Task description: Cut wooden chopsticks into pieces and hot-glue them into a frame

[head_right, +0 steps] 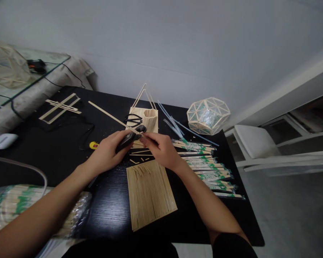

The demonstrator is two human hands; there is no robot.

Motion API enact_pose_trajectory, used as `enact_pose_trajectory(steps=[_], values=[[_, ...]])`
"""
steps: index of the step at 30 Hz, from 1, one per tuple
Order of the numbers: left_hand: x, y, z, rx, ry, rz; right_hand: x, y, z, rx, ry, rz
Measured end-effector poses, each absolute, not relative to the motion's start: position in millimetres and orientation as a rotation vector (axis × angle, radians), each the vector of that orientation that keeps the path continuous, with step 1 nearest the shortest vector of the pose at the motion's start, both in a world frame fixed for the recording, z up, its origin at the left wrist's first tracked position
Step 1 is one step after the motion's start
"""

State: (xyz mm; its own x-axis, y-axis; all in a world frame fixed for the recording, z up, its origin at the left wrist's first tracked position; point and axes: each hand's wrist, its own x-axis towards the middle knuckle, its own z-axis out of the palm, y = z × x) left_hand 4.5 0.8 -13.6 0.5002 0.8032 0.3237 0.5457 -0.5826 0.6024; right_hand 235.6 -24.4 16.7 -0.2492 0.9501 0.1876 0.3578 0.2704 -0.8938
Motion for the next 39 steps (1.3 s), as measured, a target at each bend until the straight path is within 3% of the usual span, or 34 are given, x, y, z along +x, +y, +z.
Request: enact_pose_trajectory(steps=[10,17,26,32,39], values=[[-6,14,-11,1.838,1.421,1.071,256,-20,28,-1.326,-1.806,0.774],[3,11,8,0.875,0.956,1.376,248,-18,12,-1.369,-1.889,0.886],[6,6,11,0.923,1.014,1.471,233,-27,15,-1.365,-2.119,0.948],[-6,23,11,0.890,1.108,1.615,254,-18,21,-1.721,-2.301,0.791],[1,14,6,0.963,1.106,1.494,253,-13,10,-2.055,-2.348,0.613]])
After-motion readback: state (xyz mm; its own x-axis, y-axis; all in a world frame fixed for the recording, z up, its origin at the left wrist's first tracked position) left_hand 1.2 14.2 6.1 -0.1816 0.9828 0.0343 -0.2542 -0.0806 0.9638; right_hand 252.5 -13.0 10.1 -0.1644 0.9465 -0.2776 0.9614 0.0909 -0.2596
